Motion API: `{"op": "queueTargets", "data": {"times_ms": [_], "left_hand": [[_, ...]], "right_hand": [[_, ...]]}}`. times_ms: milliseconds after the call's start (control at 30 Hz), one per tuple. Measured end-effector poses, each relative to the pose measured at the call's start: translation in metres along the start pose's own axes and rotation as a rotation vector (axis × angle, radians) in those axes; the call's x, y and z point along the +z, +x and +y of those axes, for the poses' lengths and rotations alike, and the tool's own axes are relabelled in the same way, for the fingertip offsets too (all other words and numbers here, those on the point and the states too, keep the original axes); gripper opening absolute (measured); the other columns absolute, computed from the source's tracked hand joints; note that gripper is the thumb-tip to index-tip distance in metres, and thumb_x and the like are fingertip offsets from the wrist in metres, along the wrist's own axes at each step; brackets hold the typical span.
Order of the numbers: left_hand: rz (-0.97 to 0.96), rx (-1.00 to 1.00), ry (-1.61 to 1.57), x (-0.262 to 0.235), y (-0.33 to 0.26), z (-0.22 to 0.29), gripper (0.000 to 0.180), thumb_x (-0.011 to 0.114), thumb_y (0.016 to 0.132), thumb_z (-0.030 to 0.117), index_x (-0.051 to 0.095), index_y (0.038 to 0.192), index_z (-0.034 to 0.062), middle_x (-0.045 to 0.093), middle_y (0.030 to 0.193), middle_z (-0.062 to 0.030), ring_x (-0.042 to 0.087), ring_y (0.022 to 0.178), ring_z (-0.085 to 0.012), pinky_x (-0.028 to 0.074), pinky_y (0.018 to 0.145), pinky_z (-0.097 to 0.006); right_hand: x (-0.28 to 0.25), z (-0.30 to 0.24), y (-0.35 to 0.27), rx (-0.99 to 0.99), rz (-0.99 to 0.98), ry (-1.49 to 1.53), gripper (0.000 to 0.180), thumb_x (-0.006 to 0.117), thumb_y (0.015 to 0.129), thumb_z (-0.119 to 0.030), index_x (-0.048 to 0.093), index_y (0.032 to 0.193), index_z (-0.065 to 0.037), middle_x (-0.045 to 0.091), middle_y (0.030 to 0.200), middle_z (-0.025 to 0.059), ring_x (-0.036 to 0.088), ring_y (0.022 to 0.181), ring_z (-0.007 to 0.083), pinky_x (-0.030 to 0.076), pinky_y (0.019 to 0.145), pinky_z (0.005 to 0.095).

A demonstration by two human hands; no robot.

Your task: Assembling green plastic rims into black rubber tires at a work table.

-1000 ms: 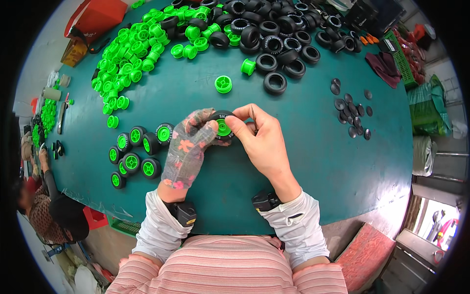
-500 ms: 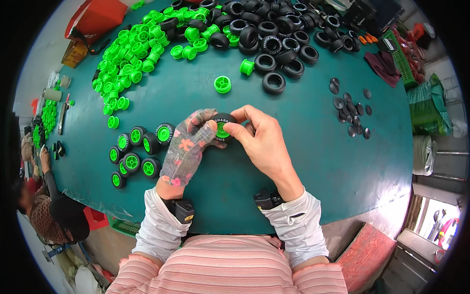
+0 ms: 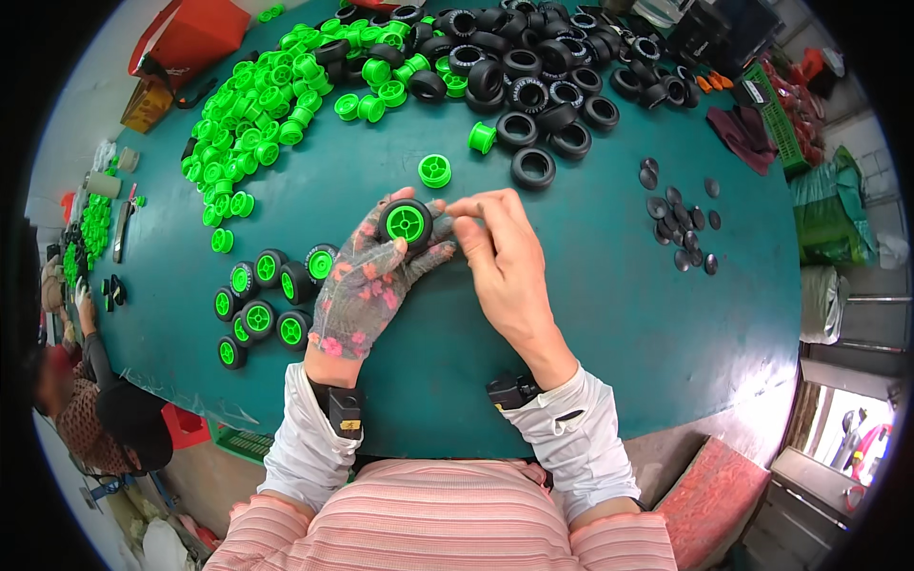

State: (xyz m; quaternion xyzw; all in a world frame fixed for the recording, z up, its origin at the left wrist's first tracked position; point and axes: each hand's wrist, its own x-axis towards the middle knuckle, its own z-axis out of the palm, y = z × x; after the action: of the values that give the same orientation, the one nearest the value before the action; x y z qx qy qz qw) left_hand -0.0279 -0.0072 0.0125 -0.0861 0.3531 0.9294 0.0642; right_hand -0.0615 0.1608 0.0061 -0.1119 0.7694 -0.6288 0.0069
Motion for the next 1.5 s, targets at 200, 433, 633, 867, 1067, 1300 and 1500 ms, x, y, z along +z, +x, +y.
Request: {"op": "queueTargets", "data": {"times_ms": [200,433,633,867,1067,1300,1500], "left_hand": [[0.022,0.047,0.109,-0.006,0.001,-0.006,0.042,0.064,0.099,0.012,0.047,0.134,-0.0023,0.059,0.127,-0.0185,0.063,0.117,-0.0294,0.057,0.098,-0.039],[0.048,0.124,0.250,0.002,0.001,-0.007,0.038,0.061,0.098,0.004,0.047,0.133,-0.0039,0.060,0.125,-0.0173,0.061,0.121,-0.0266,0.054,0.102,-0.037],[0.044,0.149,0.318,0.003,0.000,-0.010,0.040,0.061,0.097,0.002,0.047,0.134,-0.0027,0.060,0.126,-0.0172,0.061,0.121,-0.0259,0.050,0.106,-0.035],[0.043,0.176,0.379,0.003,0.000,-0.012,0.040,0.062,0.097,0.001,0.048,0.134,-0.0004,0.061,0.127,-0.0171,0.061,0.122,-0.0256,0.050,0.105,-0.033],[0.019,0.238,0.524,0.002,-0.001,-0.015,0.040,0.060,0.095,-0.004,0.049,0.133,0.0006,0.062,0.128,-0.0164,0.063,0.119,-0.0249,0.052,0.101,-0.033],[-0.055,0.392,0.677,-0.009,0.000,-0.017,0.042,0.066,0.093,0.000,0.052,0.132,0.0019,0.062,0.127,-0.0152,0.062,0.120,-0.0282,0.049,0.104,-0.037],[-0.051,0.399,0.529,-0.001,0.000,-0.017,0.043,0.067,0.093,0.002,0.052,0.133,0.0036,0.060,0.128,-0.0146,0.062,0.122,-0.0304,0.050,0.104,-0.040]], "right_hand": [[0.004,-0.013,-0.009,0.059,-0.034,-0.218,0.019,0.053,0.105,-0.020,0.060,0.099,-0.003,0.063,0.076,0.0108,0.063,0.068,0.0275,0.046,0.060,0.0355],[0.006,-0.015,-0.010,-0.058,-0.109,-0.372,0.009,0.058,0.100,-0.015,0.057,0.101,-0.007,0.064,0.078,0.0153,0.063,0.070,0.0364,0.046,0.059,0.0426],[0.011,-0.020,-0.013,-0.133,-0.048,-0.437,0.011,0.059,0.099,-0.016,0.057,0.094,-0.007,0.060,0.067,0.0142,0.061,0.063,0.0378,0.044,0.056,0.0464],[0.011,-0.021,-0.015,-0.051,-0.061,-0.435,0.013,0.060,0.098,-0.017,0.056,0.092,-0.007,0.059,0.064,0.0145,0.060,0.061,0.0395,0.044,0.055,0.0474],[-0.003,-0.024,-0.009,0.233,-0.266,-0.126,0.016,0.055,0.101,-0.017,0.061,0.093,-0.005,0.057,0.054,0.0086,0.058,0.045,0.0245,0.045,0.050,0.0392],[-0.016,-0.010,-0.003,0.522,-0.515,0.513,0.028,0.049,0.106,-0.022,0.065,0.095,-0.001,0.058,0.057,0.0029,0.052,0.041,0.0080,0.043,0.038,0.0222],[-0.013,-0.010,-0.003,0.505,-0.512,0.660,0.027,0.048,0.107,-0.022,0.063,0.098,-0.001,0.058,0.059,0.0033,0.053,0.042,0.0083,0.044,0.038,0.0219]]}}
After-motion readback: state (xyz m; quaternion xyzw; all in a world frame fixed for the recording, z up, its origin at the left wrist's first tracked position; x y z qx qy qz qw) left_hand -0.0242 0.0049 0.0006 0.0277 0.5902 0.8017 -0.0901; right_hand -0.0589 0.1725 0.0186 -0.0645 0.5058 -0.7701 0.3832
